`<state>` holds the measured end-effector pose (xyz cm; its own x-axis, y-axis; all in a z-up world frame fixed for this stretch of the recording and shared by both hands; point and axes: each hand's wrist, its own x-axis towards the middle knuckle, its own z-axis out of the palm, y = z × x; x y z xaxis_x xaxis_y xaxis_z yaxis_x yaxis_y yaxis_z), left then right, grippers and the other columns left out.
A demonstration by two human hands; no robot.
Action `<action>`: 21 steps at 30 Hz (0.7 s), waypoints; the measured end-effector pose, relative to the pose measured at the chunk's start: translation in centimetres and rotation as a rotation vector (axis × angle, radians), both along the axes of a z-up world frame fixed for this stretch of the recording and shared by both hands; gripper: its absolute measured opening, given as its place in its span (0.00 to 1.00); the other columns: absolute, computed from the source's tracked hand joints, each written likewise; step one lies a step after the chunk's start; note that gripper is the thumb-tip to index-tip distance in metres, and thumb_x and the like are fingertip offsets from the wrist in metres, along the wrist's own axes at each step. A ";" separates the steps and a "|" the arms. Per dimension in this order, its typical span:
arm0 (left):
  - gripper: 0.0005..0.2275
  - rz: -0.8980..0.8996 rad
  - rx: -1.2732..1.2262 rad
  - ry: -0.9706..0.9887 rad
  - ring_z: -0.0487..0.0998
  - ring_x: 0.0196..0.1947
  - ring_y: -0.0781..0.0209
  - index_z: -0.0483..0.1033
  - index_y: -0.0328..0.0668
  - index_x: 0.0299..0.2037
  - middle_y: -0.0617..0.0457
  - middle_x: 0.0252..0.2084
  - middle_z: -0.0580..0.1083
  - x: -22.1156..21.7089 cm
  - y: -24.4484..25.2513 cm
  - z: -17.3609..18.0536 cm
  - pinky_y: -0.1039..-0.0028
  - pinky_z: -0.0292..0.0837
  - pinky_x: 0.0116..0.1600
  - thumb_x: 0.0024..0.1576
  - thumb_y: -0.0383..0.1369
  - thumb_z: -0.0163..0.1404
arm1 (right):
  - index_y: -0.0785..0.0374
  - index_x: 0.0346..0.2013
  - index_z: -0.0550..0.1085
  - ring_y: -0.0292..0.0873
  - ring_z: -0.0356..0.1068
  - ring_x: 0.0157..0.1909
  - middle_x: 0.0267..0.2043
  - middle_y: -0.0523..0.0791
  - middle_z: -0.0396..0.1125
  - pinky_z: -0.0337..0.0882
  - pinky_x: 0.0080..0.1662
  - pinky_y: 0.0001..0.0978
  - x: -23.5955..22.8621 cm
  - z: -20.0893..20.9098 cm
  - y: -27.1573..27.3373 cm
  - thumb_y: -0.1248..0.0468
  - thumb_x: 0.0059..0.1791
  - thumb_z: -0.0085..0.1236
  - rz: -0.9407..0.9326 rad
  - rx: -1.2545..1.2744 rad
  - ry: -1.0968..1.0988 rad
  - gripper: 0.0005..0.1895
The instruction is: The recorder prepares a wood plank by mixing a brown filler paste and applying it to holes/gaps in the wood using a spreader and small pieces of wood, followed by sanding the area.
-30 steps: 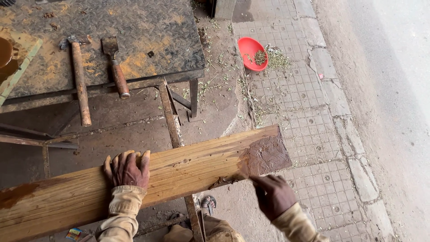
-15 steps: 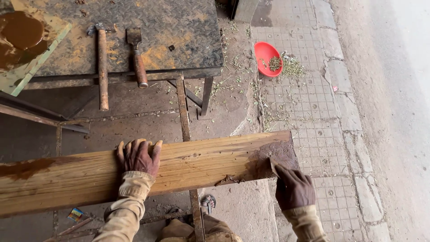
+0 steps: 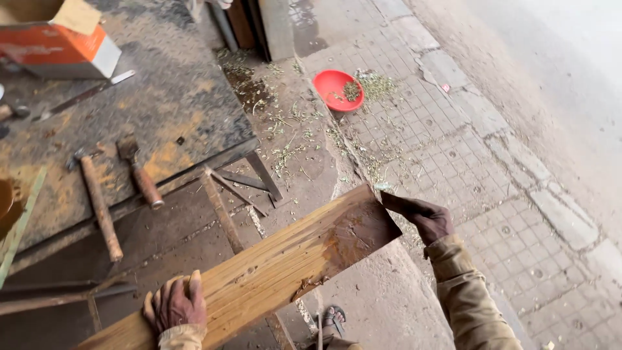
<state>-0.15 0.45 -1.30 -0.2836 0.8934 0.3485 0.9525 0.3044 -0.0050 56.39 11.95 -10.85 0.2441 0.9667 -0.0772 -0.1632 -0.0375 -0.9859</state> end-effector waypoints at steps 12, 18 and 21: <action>0.19 0.064 -0.098 -0.015 0.75 0.57 0.49 0.80 0.45 0.46 0.52 0.51 0.77 -0.3 -0.7 0.1 0.52 0.50 0.76 0.66 0.50 0.42 | 0.59 0.54 0.80 0.46 0.77 0.49 0.48 0.46 0.79 0.75 0.54 0.39 2.1 -8.4 -14.7 0.67 0.47 0.60 0.158 -0.527 -0.277 0.20; 0.19 0.060 -0.116 0.018 0.74 0.58 0.49 0.79 0.47 0.46 0.52 0.52 0.77 -1.4 -0.7 -0.8 0.52 0.51 0.75 0.67 0.50 0.41 | 0.67 0.53 0.81 0.52 0.78 0.45 0.45 0.54 0.81 0.75 0.52 0.42 -1.8 -13.4 -19.1 0.64 0.47 0.66 0.050 -0.736 -0.129 0.20; 0.18 0.045 -0.124 0.070 0.74 0.58 0.49 0.80 0.47 0.47 0.51 0.52 0.77 -2.3 -0.7 -1.1 0.53 0.53 0.74 0.65 0.49 0.43 | 0.66 0.52 0.81 0.47 0.80 0.45 0.46 0.51 0.82 0.74 0.54 0.37 -6.8 -16.8 -20.3 0.64 0.46 0.65 0.123 -0.719 0.033 0.20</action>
<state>-2.49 -0.22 -2.39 -0.3035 0.9175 0.2569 0.9338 0.3400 -0.1113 49.62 -8.31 -27.62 0.1239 0.6946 -0.7087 -0.1457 -0.6937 -0.7054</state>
